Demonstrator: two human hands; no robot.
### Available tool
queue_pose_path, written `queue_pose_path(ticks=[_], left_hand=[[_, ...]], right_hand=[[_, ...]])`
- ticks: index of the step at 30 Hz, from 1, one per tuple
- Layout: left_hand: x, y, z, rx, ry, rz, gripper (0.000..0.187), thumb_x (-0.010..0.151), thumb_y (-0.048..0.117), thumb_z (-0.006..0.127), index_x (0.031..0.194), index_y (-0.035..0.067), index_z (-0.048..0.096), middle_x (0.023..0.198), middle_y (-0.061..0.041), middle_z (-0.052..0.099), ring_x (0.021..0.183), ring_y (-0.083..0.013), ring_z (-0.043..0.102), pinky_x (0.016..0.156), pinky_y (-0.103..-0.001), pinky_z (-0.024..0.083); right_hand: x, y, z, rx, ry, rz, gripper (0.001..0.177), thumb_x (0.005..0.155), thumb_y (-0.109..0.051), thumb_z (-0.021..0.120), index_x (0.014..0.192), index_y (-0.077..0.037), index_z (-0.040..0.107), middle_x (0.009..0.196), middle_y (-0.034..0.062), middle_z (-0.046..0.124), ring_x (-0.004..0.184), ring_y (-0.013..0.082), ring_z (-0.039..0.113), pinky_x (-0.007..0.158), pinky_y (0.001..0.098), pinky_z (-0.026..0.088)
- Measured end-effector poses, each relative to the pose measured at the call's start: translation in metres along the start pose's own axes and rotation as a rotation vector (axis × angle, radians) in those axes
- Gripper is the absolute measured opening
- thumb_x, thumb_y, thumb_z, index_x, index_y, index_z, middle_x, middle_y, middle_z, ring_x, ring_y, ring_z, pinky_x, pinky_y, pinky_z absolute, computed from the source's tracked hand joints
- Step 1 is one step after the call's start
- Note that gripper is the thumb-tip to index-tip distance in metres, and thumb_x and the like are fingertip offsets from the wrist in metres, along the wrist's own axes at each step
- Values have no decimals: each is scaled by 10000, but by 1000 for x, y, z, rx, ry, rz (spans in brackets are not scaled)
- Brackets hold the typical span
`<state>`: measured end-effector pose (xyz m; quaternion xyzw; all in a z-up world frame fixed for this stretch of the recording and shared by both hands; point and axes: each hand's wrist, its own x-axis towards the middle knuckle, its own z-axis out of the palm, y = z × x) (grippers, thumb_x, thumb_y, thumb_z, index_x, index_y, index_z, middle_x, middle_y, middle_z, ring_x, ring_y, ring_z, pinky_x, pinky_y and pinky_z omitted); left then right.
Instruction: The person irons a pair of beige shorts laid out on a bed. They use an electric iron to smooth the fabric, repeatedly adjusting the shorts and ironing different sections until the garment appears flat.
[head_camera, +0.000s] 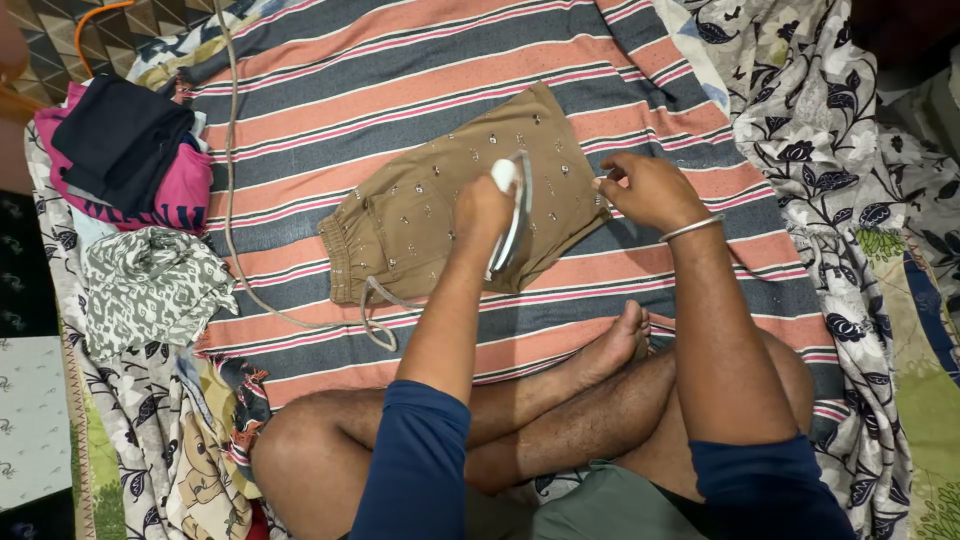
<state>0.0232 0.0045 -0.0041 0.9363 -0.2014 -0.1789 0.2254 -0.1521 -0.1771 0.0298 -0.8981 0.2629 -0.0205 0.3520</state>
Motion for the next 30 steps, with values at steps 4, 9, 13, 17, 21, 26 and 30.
queue_pose_path(ticks=[4, 9, 13, 17, 21, 26, 30], left_hand=[[16, -13, -10, -10, 65, -173, 427, 912, 416, 699, 1129, 48, 696, 1114, -245, 719, 1062, -430, 691, 907, -517, 544], [7, 1, -11, 37, -114, -7, 430, 873, 377, 719, 1210, 112, 675, 1139, -218, 712, 1088, -406, 681, 911, -501, 539], [-15, 16, -12, 146, -319, 282, 396, 877, 376, 721, 1200, 147, 714, 1142, -195, 727, 1087, -385, 690, 938, -475, 532], [-26, 20, -15, 185, -373, 469, 427, 861, 388, 743, 1194, 123, 704, 1120, -198, 733, 1076, -384, 689, 939, -476, 525], [-17, 23, -9, 136, -226, 289, 426, 913, 390, 708, 1201, 76, 688, 1096, -224, 734, 1053, -404, 697, 915, -496, 535], [-7, 26, -3, 33, -81, 80, 448, 885, 390, 718, 1182, 57, 686, 1091, -228, 731, 1039, -405, 700, 891, -495, 547], [-15, 29, -12, 57, -188, 207, 453, 835, 399, 738, 1167, 91, 719, 1089, -210, 734, 1039, -385, 698, 901, -483, 537]], right_hand=[[1, 1, 1, 5, 16, -48, 474, 905, -320, 687, 1257, -2, 696, 1080, 205, 761, 989, 382, 730, 870, 457, 552], [3, -4, 0, 3, -19, -16, 468, 920, -335, 685, 1251, -5, 697, 1087, 208, 755, 998, 379, 730, 880, 458, 552], [1, -5, 0, 0, -23, -6, 467, 911, -321, 680, 1262, -14, 690, 1111, 196, 753, 1022, 378, 721, 891, 464, 544], [0, -3, 0, 1, -16, -14, 456, 910, -292, 676, 1264, -6, 687, 1129, 199, 749, 1032, 379, 719, 898, 464, 544], [0, -1, 1, 13, -16, -8, 451, 907, -279, 674, 1264, -6, 685, 1132, 197, 750, 1034, 375, 720, 900, 461, 545], [0, -2, 2, 6, -15, -5, 445, 912, -286, 676, 1259, -9, 690, 1119, 202, 751, 1027, 377, 721, 899, 466, 546], [1, -5, 0, -5, -25, 1, 458, 913, -306, 687, 1267, -14, 688, 1094, 217, 749, 1014, 382, 722, 893, 469, 546]])
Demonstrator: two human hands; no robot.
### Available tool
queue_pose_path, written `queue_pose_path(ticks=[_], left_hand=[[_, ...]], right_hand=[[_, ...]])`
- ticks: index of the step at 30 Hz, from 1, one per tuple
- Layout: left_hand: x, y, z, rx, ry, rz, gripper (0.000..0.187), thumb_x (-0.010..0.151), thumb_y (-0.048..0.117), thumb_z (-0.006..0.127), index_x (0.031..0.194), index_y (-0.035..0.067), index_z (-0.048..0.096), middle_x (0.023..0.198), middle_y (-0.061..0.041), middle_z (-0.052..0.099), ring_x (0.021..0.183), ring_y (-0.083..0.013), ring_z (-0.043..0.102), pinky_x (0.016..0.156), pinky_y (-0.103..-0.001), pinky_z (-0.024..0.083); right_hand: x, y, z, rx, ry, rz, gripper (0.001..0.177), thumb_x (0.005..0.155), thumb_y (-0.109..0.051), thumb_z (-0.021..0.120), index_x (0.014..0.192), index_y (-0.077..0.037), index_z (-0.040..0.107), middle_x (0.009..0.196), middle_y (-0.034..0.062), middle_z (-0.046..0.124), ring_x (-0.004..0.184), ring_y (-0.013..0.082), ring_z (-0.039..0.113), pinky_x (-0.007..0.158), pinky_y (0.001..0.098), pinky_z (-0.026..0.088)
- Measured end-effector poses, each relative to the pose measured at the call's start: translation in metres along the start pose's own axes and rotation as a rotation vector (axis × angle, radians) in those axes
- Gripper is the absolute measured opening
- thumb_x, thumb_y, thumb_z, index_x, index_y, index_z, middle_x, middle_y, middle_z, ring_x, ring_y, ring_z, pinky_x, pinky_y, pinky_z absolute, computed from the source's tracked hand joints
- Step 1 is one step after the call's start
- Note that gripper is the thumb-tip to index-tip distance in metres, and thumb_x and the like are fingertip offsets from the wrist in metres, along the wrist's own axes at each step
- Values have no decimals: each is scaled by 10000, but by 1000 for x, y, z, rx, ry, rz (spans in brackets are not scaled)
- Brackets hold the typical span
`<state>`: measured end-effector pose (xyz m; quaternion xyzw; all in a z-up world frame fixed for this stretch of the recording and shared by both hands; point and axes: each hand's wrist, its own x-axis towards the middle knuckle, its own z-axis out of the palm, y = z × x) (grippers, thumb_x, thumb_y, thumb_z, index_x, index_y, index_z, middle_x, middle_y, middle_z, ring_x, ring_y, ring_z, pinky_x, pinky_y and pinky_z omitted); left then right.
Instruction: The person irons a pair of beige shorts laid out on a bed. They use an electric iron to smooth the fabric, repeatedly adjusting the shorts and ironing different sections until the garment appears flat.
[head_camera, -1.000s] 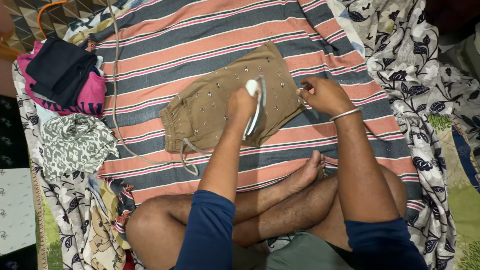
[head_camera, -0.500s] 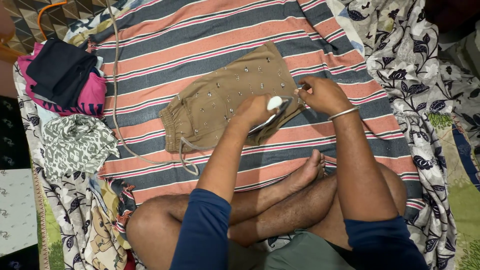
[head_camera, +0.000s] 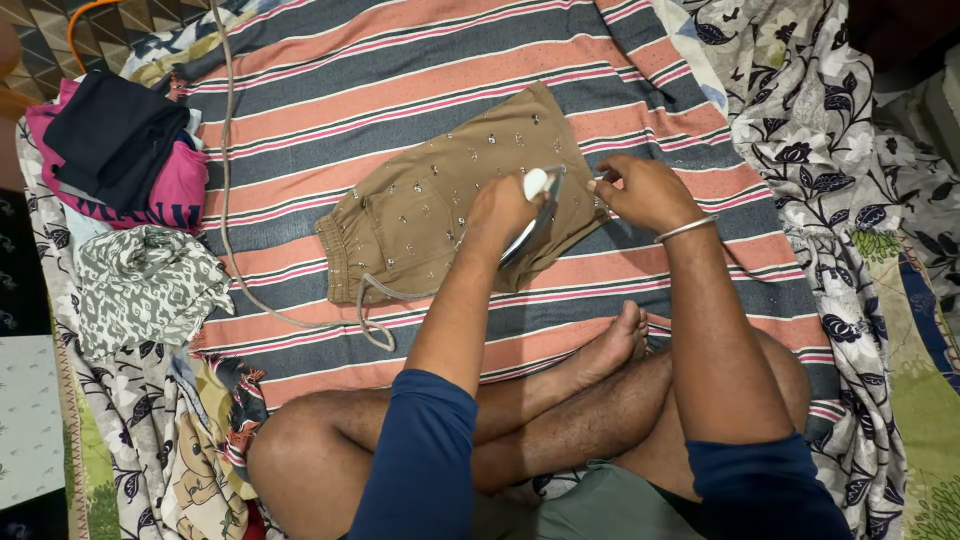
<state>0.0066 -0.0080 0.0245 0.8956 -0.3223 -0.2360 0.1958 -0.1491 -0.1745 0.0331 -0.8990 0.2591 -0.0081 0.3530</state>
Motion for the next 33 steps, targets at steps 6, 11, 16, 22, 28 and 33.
queue_pose_path(ticks=[6, 11, 16, 22, 28, 33], left_hand=[[-15, 4, -6, 122, -89, 183, 492, 834, 456, 734, 1162, 88, 728, 1047, -218, 743, 1017, -388, 710, 926, -486, 536], [-22, -18, -4, 248, -32, 230, 475, 937, 455, 659, 1205, 63, 662, 1029, -236, 735, 997, -424, 702, 904, -524, 530], [-25, -62, -12, 278, 16, 189, 452, 965, 464, 642, 1167, 60, 654, 1030, -243, 730, 1003, -433, 697, 896, -532, 532], [-37, -113, -49, 389, 2, 110, 412, 946, 464, 649, 1156, 111, 681, 1020, -211, 743, 994, -403, 715, 894, -531, 537], [-66, -147, -88, 411, -34, 32, 433, 941, 513, 653, 1163, 144, 692, 1000, -197, 751, 975, -407, 717, 892, -530, 540], [-70, -139, -78, 482, -73, 74, 449, 926, 518, 669, 1149, 128, 686, 969, -203, 745, 943, -404, 715, 844, -530, 544]], right_hand=[[-1, 1, 0, -11, 0, 7, 464, 908, -304, 689, 1276, -20, 687, 1103, 208, 751, 1013, 382, 724, 889, 467, 545], [-2, 3, -4, 3, 10, 19, 473, 897, -288, 683, 1291, -27, 684, 1111, 196, 755, 1012, 377, 725, 896, 459, 548], [-3, 5, -2, 13, 15, 29, 476, 898, -298, 679, 1288, -24, 687, 1116, 203, 751, 1015, 367, 734, 901, 449, 559], [-1, 8, -1, 4, 18, -4, 474, 900, -303, 676, 1285, -27, 687, 1129, 186, 751, 1006, 374, 726, 883, 458, 554], [3, 14, 5, -25, 19, -17, 466, 902, -304, 680, 1274, -23, 696, 1128, 187, 756, 1014, 370, 730, 897, 458, 557], [4, 17, 6, -39, 19, -31, 460, 896, -293, 679, 1268, -23, 699, 1128, 185, 758, 1002, 377, 730, 885, 462, 558]])
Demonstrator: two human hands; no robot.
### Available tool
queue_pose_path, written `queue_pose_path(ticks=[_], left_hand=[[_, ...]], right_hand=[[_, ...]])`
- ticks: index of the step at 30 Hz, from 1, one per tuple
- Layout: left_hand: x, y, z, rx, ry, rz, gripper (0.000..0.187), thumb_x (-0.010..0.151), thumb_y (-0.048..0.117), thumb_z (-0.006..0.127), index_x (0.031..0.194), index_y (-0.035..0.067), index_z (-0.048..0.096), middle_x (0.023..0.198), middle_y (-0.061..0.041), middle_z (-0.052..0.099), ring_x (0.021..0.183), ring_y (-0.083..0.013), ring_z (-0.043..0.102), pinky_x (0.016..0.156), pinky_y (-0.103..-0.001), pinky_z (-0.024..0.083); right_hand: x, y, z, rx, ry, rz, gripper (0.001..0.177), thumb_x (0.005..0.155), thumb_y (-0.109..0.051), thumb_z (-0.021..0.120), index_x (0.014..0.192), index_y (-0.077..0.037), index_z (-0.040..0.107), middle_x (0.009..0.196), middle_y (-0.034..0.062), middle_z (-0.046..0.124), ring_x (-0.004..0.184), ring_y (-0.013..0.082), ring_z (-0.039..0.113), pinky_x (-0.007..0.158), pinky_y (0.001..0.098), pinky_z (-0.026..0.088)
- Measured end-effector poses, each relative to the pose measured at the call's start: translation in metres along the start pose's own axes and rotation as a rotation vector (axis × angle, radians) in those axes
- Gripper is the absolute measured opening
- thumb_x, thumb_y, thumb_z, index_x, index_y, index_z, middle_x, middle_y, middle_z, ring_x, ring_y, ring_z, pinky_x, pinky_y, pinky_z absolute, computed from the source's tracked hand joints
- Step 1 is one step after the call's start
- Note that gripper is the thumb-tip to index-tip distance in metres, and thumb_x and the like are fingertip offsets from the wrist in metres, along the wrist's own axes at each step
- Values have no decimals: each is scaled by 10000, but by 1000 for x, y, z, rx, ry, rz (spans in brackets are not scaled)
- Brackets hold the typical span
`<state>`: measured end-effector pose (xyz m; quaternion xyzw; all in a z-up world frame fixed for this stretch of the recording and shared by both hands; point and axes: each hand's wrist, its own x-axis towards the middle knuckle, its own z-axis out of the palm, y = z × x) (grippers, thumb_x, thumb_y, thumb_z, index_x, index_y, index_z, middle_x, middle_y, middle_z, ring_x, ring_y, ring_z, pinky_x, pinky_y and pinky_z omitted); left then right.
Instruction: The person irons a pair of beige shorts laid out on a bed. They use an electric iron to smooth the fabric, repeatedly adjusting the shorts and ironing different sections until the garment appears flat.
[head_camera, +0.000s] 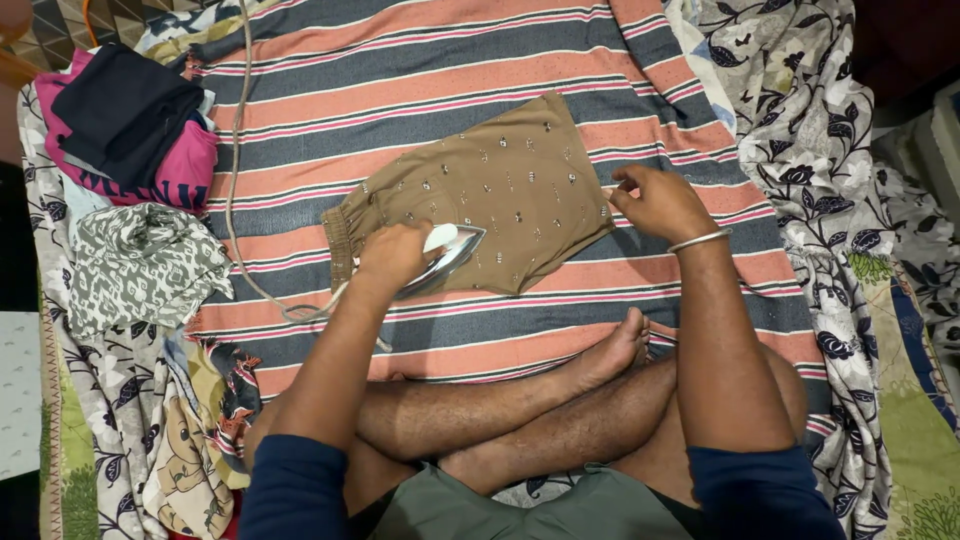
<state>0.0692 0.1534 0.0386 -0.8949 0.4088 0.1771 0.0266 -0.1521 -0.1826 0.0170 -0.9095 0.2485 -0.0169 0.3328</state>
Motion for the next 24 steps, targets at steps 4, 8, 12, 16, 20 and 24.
queue_pose_path(ticks=[4, 8, 12, 16, 20, 24], left_hand=[[-3, 4, 3, -12, 58, 0, 456, 886, 531, 689, 1105, 131, 711, 969, -179, 751, 931, -383, 721, 841, -521, 546], [5, 13, 6, -21, 65, 75, 451, 887, 551, 687, 1113, 163, 731, 923, -172, 755, 912, -376, 722, 845, -512, 547], [25, 42, 9, -48, 124, 229, 466, 852, 568, 715, 1074, 160, 742, 894, -161, 756, 886, -367, 724, 803, -507, 552], [41, 82, 9, -127, 90, 310, 420, 815, 532, 729, 1049, 184, 754, 907, -141, 762, 885, -345, 735, 793, -494, 561], [54, 124, 13, -140, 91, 361, 413, 837, 521, 728, 1048, 167, 750, 910, -145, 763, 901, -340, 737, 810, -485, 563], [64, 147, 14, -183, 89, 337, 386, 837, 488, 732, 1046, 164, 754, 917, -133, 768, 909, -321, 745, 823, -472, 569]], right_hand=[[0, -2, 4, 10, -21, 22, 476, 917, -336, 681, 1274, -22, 695, 1114, 194, 759, 995, 375, 737, 879, 458, 560], [0, -5, 7, 8, -51, 32, 495, 927, -375, 676, 1272, -20, 695, 1100, 208, 755, 989, 374, 739, 871, 451, 563], [0, -4, 4, -1, -32, 13, 507, 926, -387, 677, 1268, -13, 694, 1102, 217, 751, 1001, 375, 733, 872, 454, 558], [2, -2, 4, -4, -32, 18, 486, 912, -341, 664, 1281, -27, 694, 1112, 209, 754, 993, 380, 730, 876, 458, 555], [1, 1, 5, -4, -36, -6, 476, 907, -306, 673, 1280, -11, 691, 1103, 226, 750, 1016, 378, 730, 899, 452, 557], [3, -2, 4, 14, -50, 29, 474, 905, -302, 678, 1283, -15, 688, 1090, 227, 748, 1018, 374, 730, 895, 454, 557]])
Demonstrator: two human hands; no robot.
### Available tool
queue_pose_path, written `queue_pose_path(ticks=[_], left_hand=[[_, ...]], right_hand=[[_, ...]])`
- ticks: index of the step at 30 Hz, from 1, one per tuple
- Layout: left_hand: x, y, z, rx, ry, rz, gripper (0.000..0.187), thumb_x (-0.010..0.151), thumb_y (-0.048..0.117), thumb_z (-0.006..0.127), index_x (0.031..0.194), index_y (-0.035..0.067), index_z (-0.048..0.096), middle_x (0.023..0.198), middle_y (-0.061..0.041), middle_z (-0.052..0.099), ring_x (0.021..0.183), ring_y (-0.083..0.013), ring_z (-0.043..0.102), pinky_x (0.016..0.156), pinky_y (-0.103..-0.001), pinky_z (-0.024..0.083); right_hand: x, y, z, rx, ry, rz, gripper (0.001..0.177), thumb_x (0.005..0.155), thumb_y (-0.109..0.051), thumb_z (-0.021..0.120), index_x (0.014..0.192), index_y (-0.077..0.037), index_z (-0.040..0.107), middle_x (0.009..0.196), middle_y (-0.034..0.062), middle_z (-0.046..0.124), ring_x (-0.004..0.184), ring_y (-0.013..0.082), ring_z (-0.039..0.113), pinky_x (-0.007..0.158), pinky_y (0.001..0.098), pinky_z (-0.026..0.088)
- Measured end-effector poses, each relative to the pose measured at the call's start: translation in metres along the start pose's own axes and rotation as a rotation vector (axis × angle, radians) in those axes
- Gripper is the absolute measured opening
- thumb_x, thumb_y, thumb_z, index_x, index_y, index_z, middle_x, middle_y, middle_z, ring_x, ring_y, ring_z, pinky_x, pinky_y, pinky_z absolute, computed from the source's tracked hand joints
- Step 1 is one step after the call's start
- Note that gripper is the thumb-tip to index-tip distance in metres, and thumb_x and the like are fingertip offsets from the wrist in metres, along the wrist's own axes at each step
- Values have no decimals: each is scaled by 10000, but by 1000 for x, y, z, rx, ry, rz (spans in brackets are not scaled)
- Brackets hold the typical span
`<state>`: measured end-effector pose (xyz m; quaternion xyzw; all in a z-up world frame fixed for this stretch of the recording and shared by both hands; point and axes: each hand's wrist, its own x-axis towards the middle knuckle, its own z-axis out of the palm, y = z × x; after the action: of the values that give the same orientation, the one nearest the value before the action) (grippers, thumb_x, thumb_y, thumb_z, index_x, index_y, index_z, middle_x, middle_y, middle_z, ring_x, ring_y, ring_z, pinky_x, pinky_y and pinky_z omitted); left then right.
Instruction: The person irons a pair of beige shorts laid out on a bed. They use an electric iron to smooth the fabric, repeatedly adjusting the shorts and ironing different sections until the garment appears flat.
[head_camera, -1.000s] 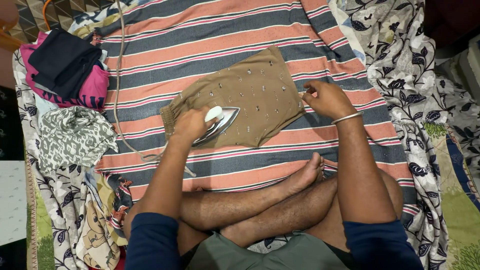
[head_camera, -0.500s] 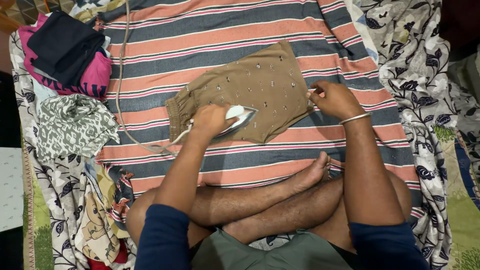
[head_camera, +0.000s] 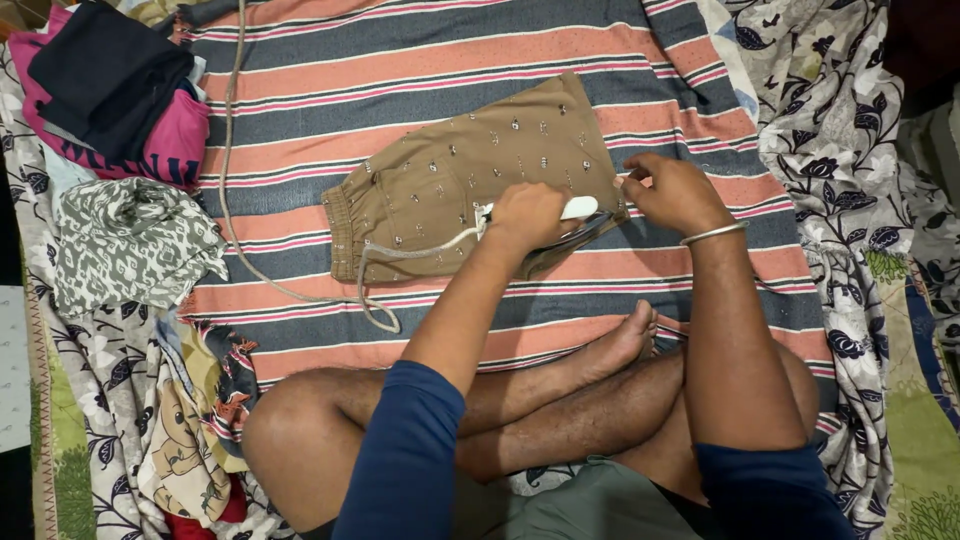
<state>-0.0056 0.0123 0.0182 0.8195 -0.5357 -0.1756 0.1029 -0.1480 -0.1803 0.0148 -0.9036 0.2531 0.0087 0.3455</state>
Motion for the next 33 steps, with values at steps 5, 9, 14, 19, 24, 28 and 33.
queue_pose_path(ticks=[5, 9, 14, 19, 24, 28, 33], left_hand=[[6, 8, 4, -29, 41, -95, 395, 848, 474, 734, 1055, 138, 748, 930, -145, 766, 910, -335, 746, 825, -481, 570], [15, 17, 9, -85, 94, -229, 395, 869, 459, 730, 1064, 115, 739, 939, -171, 763, 906, -358, 746, 816, -494, 575], [33, 20, 4, -170, 170, -321, 405, 852, 451, 744, 1059, 103, 740, 945, -185, 763, 916, -371, 742, 814, -497, 573], [52, 15, 2, -183, 183, -370, 433, 844, 455, 751, 1081, 94, 727, 936, -193, 762, 915, -385, 740, 816, -497, 572], [76, -1, -1, -105, 194, -344, 457, 845, 508, 753, 1028, 89, 755, 947, -188, 757, 906, -377, 738, 811, -490, 575], [101, -23, -3, 3, 147, -315, 509, 856, 552, 737, 1058, 85, 739, 928, -184, 756, 877, -371, 738, 782, -494, 573], [122, -54, -6, 60, 397, -204, 519, 813, 541, 785, 1040, 76, 745, 888, -177, 760, 816, -375, 736, 723, -493, 571]], right_hand=[[-2, -1, -5, 9, 28, -15, 464, 901, -290, 685, 1274, -15, 693, 1108, 225, 743, 1031, 371, 727, 897, 455, 554], [-5, 0, -5, 2, 44, -29, 455, 903, -284, 687, 1268, -13, 696, 1116, 220, 745, 1029, 371, 727, 899, 459, 552], [-7, -4, -9, 42, 61, -31, 456, 911, -303, 692, 1261, -12, 695, 1108, 211, 751, 1018, 370, 728, 892, 456, 553], [-8, -7, -13, 49, 71, -40, 462, 927, -319, 696, 1263, -2, 691, 1106, 215, 749, 1001, 371, 730, 870, 455, 556], [-8, -7, -14, 108, 73, -62, 464, 914, -304, 696, 1260, 6, 686, 1113, 213, 748, 985, 357, 743, 863, 443, 563], [-8, -10, -16, 112, 100, -97, 439, 917, -297, 702, 1231, 9, 698, 1131, 218, 740, 987, 359, 740, 855, 443, 562], [-6, -19, -18, 108, 76, -47, 439, 927, -303, 696, 1236, 8, 687, 1126, 215, 738, 974, 361, 728, 847, 452, 553]])
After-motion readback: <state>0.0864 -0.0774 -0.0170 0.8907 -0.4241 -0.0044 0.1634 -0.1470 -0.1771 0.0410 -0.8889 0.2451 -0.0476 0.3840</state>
